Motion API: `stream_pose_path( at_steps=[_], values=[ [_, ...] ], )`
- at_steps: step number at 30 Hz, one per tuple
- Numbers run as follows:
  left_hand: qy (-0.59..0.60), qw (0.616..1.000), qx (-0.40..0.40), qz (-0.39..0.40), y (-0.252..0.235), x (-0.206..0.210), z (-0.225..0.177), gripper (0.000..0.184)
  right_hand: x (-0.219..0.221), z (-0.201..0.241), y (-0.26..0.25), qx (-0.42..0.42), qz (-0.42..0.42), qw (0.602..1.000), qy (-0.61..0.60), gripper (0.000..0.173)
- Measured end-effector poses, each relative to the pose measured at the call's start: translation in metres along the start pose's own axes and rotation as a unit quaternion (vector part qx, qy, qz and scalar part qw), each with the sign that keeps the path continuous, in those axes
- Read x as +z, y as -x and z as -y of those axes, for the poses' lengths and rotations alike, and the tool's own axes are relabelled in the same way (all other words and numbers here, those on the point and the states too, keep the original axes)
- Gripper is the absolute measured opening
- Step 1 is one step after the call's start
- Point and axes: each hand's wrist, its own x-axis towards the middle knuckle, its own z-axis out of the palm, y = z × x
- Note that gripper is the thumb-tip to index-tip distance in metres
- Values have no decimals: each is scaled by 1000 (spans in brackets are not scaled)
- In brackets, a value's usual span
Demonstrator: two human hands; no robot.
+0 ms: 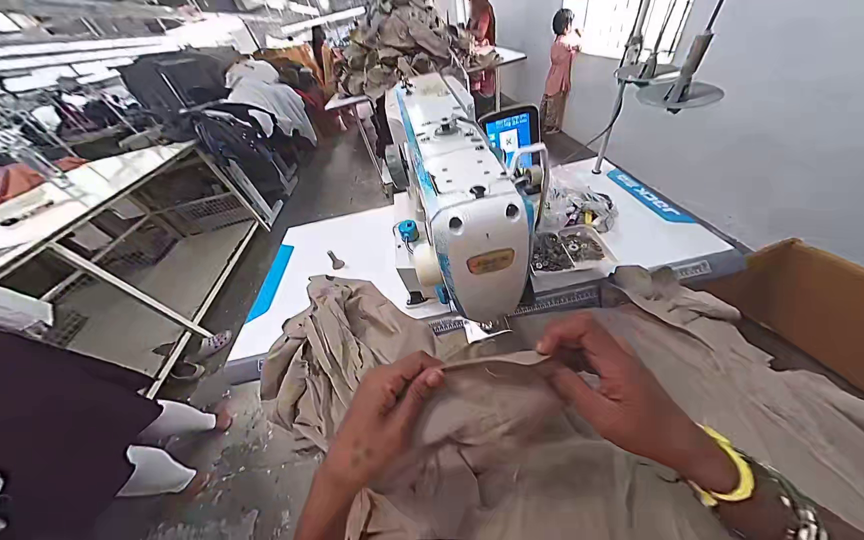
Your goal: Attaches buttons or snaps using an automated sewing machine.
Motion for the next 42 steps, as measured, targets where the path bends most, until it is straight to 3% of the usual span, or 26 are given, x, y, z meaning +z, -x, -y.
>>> stream_pose_path(
  at_steps=[2, 4, 7, 10, 12, 14, 16, 17, 18, 21, 23, 27, 32, 42],
  values=[
    [-51, 998, -39, 21, 3, 4, 7, 36, 14, -7, 12, 75, 8, 997, -12, 14],
    [-12, 997, -70, 10, 2, 25, 7, 29, 24, -11, 15, 103, 8, 995, 4, 14],
    [25, 991, -89, -94, 2, 55, 3, 23, 29, -9, 17, 11, -16, 990, 142, 16],
    [-143, 972, -47, -181, -4, 60, -1, 28, 40, -14, 27, -56, -63, 976, 201, 11],
    [-243, 948, -71, -194, -4, 77, 5, 31, 54, -32, 51, -28, -69, 975, 210, 15],
    [-261, 946, -125, -147, 5, 109, 40, 32, 66, -58, 88, 120, -14, 970, 213, 20],
    [-219, 945, -241, -6, 24, 137, 86, 33, 67, -84, 114, 367, 123, 912, 136, 29],
    [-187, 938, -289, 43, 31, 144, 99, 32, 61, -94, 115, 431, 186, 878, 96, 31],
    [-174, 941, -286, 48, 34, 145, 104, 30, 53, -97, 108, 440, 210, 869, 84, 30],
    [-138, 974, -180, 7, 37, 130, 99, 24, 33, -87, 72, 324, 81, 936, 109, 26],
    [-92, 981, -170, -3, 34, 119, 94, 24, 18, -92, 44, 271, 38, 960, 61, 20],
    [-62, 975, -212, -23, 34, 113, 86, 24, -5, -97, 12, 317, 64, 941, -102, 27],
    [-25, 975, -219, -38, 39, 109, 80, 23, 23, -100, -14, 331, 42, 942, 15, 33],
    [63, 983, -167, -43, 27, 97, 57, 21, 29, -108, -16, 347, 69, 935, 6, 32]
  ],
)
